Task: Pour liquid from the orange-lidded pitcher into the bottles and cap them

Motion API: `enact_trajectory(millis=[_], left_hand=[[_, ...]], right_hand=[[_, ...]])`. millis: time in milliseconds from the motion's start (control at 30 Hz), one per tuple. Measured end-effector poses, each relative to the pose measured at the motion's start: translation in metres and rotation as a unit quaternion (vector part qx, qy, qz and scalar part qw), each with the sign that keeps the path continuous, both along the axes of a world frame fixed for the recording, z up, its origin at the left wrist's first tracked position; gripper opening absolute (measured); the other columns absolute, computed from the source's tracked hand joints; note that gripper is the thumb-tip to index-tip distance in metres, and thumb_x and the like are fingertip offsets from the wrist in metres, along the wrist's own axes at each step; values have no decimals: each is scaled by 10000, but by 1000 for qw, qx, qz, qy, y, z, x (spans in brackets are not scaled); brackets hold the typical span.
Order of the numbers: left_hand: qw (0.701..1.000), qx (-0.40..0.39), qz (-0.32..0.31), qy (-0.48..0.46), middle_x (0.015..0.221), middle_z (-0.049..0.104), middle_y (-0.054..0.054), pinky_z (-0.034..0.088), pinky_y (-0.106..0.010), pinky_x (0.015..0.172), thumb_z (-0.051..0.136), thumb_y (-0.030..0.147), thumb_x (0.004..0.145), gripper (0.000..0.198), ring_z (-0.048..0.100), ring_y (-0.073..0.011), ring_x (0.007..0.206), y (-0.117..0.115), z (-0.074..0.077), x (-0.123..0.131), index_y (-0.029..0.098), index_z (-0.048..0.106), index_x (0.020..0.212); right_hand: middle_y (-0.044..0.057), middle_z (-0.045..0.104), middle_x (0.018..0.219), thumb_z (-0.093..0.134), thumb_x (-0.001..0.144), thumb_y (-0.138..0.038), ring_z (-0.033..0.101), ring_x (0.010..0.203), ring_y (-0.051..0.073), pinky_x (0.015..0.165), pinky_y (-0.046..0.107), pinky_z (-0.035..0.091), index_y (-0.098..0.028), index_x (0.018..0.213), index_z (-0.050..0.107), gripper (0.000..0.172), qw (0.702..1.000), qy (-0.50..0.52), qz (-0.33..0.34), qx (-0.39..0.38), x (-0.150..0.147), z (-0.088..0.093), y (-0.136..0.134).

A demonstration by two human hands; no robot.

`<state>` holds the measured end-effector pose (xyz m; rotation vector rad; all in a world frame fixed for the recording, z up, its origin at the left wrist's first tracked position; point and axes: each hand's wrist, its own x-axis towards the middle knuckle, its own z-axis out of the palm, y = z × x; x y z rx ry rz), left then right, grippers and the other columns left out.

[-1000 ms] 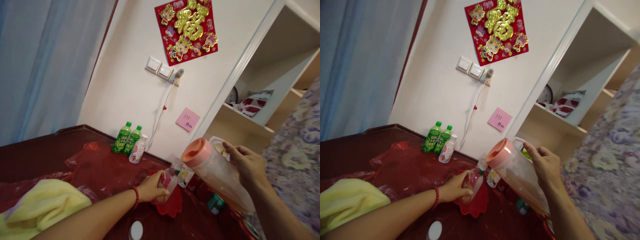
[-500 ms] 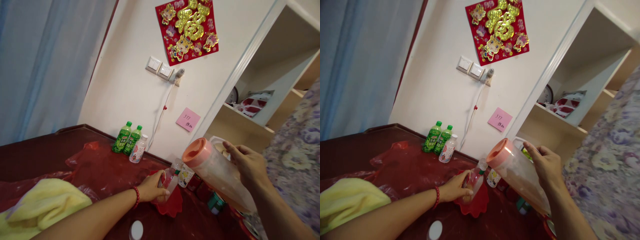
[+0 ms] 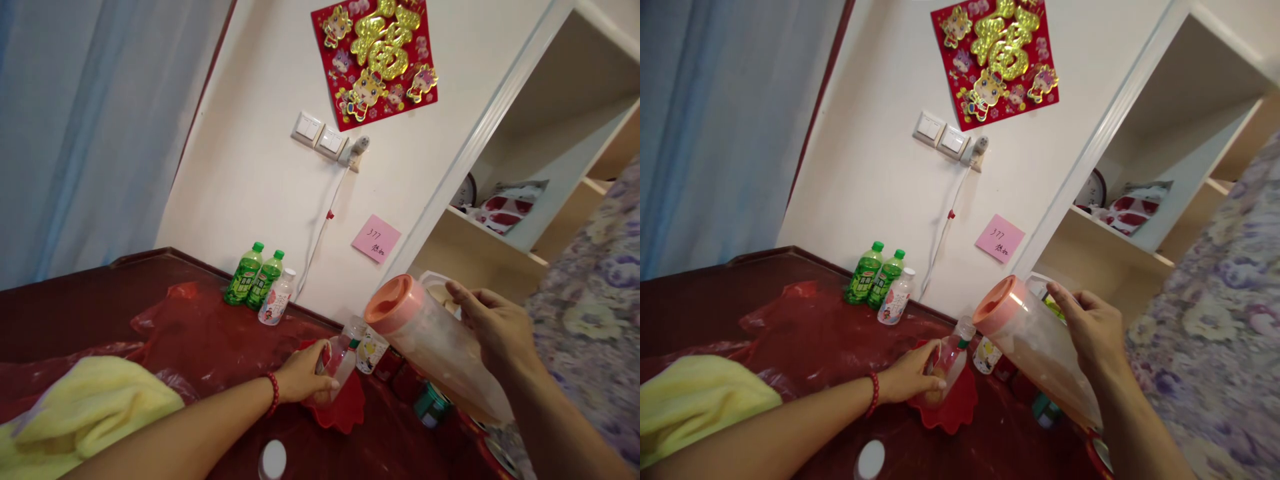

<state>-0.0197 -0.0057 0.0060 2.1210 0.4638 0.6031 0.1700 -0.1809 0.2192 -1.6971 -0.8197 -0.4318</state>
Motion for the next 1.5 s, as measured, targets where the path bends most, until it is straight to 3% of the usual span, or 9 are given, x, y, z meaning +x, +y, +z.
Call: enact_trajectory(millis=[367,767,1500], left_hand=[[1000,4,7,7,956,687,-24,423,-313,735,734,425,698,487,631,-265,887,-2,-1,0,241,567,1116],[1000,-2,0,9,1042,709,-40,443,-328,787,739,407,698,544,647,-276,934,1,0,1,247,560,1186],[1000,-3,7,8,1006,708,-39,434,-317,755,736,414,700,487,650,-277,917,0,-2,0,238,571,1122]], right_hand=[[-50,406,489,775,600,-753,318,504,91,437,242,222,-190,561,571,600,1000,-13,2,-1,0,1,0],[-47,420,489,782,607,-749,337,499,88,433,252,218,-191,560,570,599,1000,-16,9,1,4,2,-2],[-37,437,487,782,573,-757,340,494,102,416,254,223,-198,582,591,590,1000,-7,-1,3,-9,9,-2]])
